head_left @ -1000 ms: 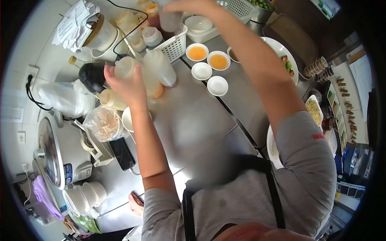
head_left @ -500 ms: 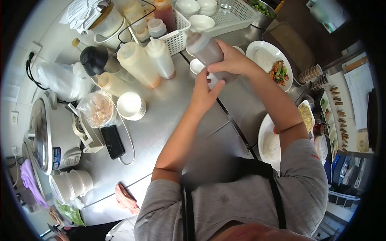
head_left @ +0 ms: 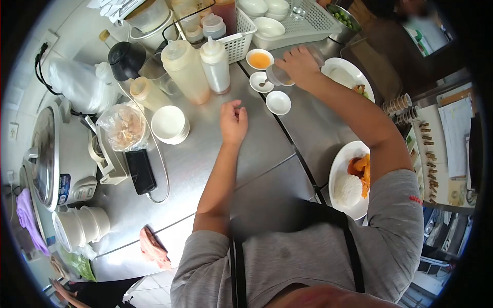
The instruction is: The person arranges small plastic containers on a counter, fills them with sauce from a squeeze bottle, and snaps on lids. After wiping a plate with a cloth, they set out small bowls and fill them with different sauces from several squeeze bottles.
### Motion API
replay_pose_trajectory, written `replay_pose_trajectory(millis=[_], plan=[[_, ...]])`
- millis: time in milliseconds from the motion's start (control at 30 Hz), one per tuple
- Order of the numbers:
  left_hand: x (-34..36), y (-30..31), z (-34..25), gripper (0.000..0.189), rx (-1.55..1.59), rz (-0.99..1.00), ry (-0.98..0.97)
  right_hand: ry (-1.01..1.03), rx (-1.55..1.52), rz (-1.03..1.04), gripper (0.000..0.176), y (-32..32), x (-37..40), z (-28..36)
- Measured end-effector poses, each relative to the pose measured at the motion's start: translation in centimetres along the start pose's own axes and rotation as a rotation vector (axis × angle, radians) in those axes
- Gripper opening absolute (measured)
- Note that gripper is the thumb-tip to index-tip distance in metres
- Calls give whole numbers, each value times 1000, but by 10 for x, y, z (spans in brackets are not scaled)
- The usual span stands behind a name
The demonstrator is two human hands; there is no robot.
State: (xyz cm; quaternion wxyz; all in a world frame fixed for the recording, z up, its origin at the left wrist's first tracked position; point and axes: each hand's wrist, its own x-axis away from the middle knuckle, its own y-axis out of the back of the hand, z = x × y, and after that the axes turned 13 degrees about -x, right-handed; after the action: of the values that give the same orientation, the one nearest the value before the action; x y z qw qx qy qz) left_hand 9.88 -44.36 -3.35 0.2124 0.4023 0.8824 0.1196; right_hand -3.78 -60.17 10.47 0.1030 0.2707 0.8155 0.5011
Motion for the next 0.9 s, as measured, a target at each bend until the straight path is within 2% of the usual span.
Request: replay_pose_trajectory(millis=[100, 400, 500, 600, 700, 900], plan=[[0, 5, -5, 16, -106, 75, 0, -17, -46, 36, 32, 0, -6, 1], [1, 0, 0, 14, -63, 63, -24, -54, -102, 2, 25, -6, -5, -3], [1, 1, -2, 13, -65, 57, -10, -90, -133, 72, 31, 0, -2, -1], [1, -2, 2, 12, -48, 2, -47, -83, -234, -8, 34, -8, 6, -6], [2, 0, 2, 11, -70, 36, -41, -114, -316, -184, 36, -16, 27, -11], [2, -2, -1, 11, -75, 45, -10, 37, -234, -115, 27, -15, 62, -4]])
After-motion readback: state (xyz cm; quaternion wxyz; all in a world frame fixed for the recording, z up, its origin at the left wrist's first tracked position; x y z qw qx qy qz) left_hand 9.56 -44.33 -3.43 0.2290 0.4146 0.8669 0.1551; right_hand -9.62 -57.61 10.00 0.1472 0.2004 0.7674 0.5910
